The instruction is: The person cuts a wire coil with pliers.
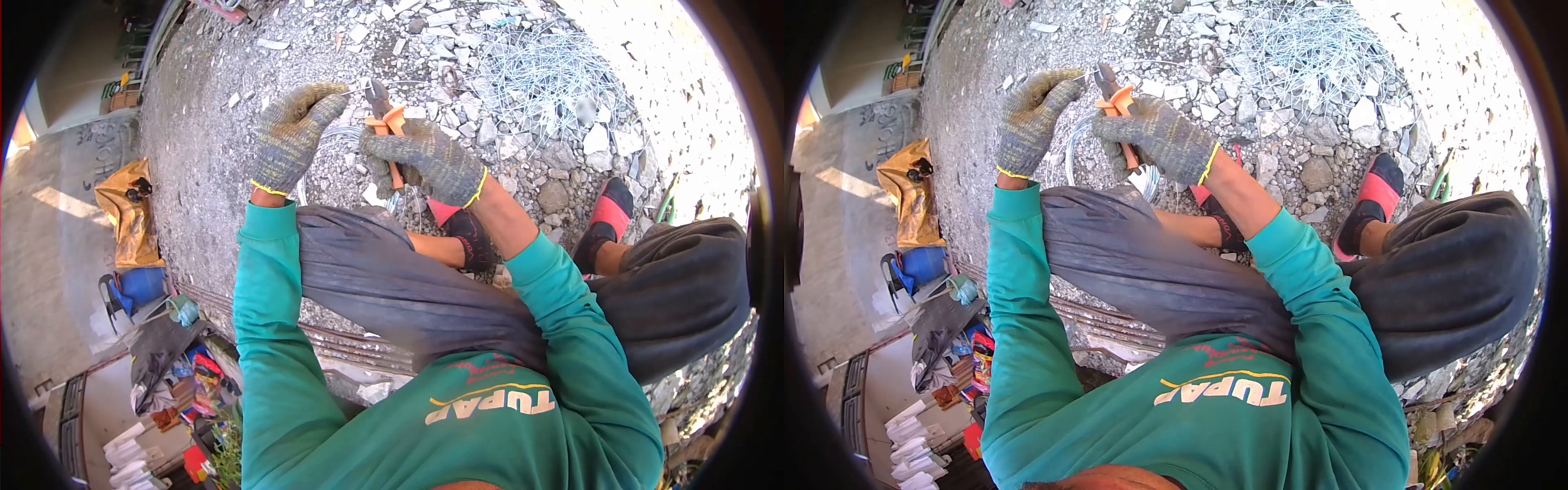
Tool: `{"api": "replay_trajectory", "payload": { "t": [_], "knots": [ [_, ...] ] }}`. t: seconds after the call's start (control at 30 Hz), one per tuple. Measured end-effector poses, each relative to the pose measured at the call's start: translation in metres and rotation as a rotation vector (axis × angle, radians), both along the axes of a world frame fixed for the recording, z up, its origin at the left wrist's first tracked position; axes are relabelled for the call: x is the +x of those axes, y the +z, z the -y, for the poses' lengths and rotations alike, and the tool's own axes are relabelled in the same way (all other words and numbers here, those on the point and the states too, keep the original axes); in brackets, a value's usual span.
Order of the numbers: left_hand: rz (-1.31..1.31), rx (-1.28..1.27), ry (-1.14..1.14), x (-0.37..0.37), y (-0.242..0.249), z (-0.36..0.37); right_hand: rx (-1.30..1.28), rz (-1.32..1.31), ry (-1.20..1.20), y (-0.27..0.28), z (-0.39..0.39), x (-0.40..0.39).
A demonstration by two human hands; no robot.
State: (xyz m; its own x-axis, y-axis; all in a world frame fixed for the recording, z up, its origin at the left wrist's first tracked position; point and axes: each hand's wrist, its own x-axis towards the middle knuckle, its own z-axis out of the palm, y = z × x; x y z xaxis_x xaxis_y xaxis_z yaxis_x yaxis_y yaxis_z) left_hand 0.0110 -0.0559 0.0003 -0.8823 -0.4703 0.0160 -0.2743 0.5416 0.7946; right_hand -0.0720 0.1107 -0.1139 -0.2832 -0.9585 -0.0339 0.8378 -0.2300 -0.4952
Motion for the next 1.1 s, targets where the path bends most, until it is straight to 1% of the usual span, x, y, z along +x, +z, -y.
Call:
{"api": "replay_trajectory", "payload": {
  "t": [0.03, 0.1, 0.13, 0.17, 0.2, 0.23, 0.27, 0.33, 0.37, 0.4, 0.43, 0.47, 0.5, 0.53, 0.57, 0.6, 0.63, 0.67, 0.73, 0.77, 0.8, 0.87, 0.9, 0.93, 1.0, 1.03, 1.07, 1.1],
  "knots": [
    [0.012, 0.011, 0.02, 0.003, 0.001, 0.006, -0.002, 0.001, -0.002, 0.003, -0.003, -0.004],
    [0.003, 0.028, 0.049, 0.008, -0.003, 0.012, -0.122, 0.171, 0.141, 0.011, -0.01, -0.01],
    [-0.012, 0.046, 0.075, 0.008, -0.004, 0.014, -0.123, 0.17, 0.144, 0.018, -0.014, -0.017],
    [0.021, -0.069, 0.058, 0.007, -0.006, 0.016, 0.012, -0.076, 0.106, 0.025, -0.017, -0.025],
    [0.021, -0.067, 0.064, 0.008, -0.006, 0.017, 0.149, -0.321, 0.068, 0.027, -0.018, -0.03],
    [0.065, -0.186, 0.106, 0.008, -0.007, 0.017, 0.162, -0.551, -0.005, 0.017, -0.012, -0.035],
    [0.112, -0.306, 0.15, 0.009, -0.006, 0.016, 0.39, -1.13, -0.381, 0.006, -0.007, -0.037],
    [0.116, -0.314, 0.132, 0.014, -0.005, 0.014, 0.659, -1.526, -0.697, -0.011, -0.001, -0.053],
    [0.123, -0.41, 0.108, 0.014, -0.007, 0.017, 0.659, -1.527, -0.699, -0.018, -0.002, -0.064],
    [0.131, -0.507, 0.086, 0.014, -0.008, 0.022, 0.687, -1.361, -0.706, -0.027, -0.006, -0.076],
    [0.138, -0.503, 0.093, 0.018, -0.011, 0.026, 0.712, -1.193, -0.698, -0.033, -0.013, -0.083],
    [0.097, -0.547, 0.147, 0.02, -0.012, 0.031, 0.615, -0.723, -0.399, -0.037, -0.023, -0.097],
    [0.053, -0.593, 0.199, 0.022, -0.013, 0.037, 0.506, -0.611, -0.396, -0.04, -0.029, -0.107],
    [0.053, -0.592, 0.202, 0.023, -0.016, 0.044, 0.399, -0.499, -0.394, -0.044, -0.034, -0.116],
    [-0.07, -0.623, 0.182, 0.024, -0.018, 0.051, 0.399, -0.5, -0.394, -0.048, -0.037, -0.126],
    [-0.191, -0.651, 0.162, 0.025, -0.019, 0.053, 0.643, -0.741, -0.379, -0.052, -0.041, -0.136],
    [-0.209, -0.617, 0.22, 0.025, -0.016, 0.05, 0.887, -0.982, -0.354, -0.06, -0.044, -0.147],
    [-0.21, -0.617, 0.223, 0.025, -0.012, 0.048, 0.886, -0.984, -0.352, -0.081, -0.045, -0.157],
    [-0.494, -0.023, 0.433, 0.02, -0.001, 0.043, 1.171, -1.253, -0.362, -0.144, -0.045, -0.163],
    [-0.505, 0.099, 0.49, 0.02, 0.006, 0.045, 1.135, -1.173, -0.218, -0.154, -0.051, -0.159],
    [-0.509, 0.124, 0.481, 0.024, 0.004, 0.058, 1.102, -1.089, -0.08, -0.16, -0.057, -0.155],
    [-0.574, 0.648, 0.583, 0.037, -0.006, 0.09, 1.119, -1.3, 0.1, -0.168, -0.058, -0.134],
    [-0.545, 0.749, 0.609, 0.042, -0.01, 0.098, 1.097, -1.215, 0.078, -0.171, -0.054, -0.118],
    [-0.545, 0.77, 0.604, 0.038, -0.016, 0.095, 1.07, -1.135, 0.051, -0.167, -0.047, -0.106],
    [-0.301, 0.801, 0.545, 0.033, -0.021, 0.088, 0.876, -0.773, 0.068, -0.144, -0.034, -0.083],
    [-0.143, 0.697, 0.466, 0.029, -0.015, 0.071, 0.791, -0.58, 0.089, -0.132, -0.028, -0.074],
    [-0.141, 0.705, 0.468, 0.023, -0.013, 0.056, 0.702, -0.387, 0.108, -0.12, -0.022, -0.065],
    [0.062, 0.637, 0.334, 0.018, -0.012, 0.044, 0.601, -0.243, 0.052, -0.105, -0.016, -0.056]
  ]
}}
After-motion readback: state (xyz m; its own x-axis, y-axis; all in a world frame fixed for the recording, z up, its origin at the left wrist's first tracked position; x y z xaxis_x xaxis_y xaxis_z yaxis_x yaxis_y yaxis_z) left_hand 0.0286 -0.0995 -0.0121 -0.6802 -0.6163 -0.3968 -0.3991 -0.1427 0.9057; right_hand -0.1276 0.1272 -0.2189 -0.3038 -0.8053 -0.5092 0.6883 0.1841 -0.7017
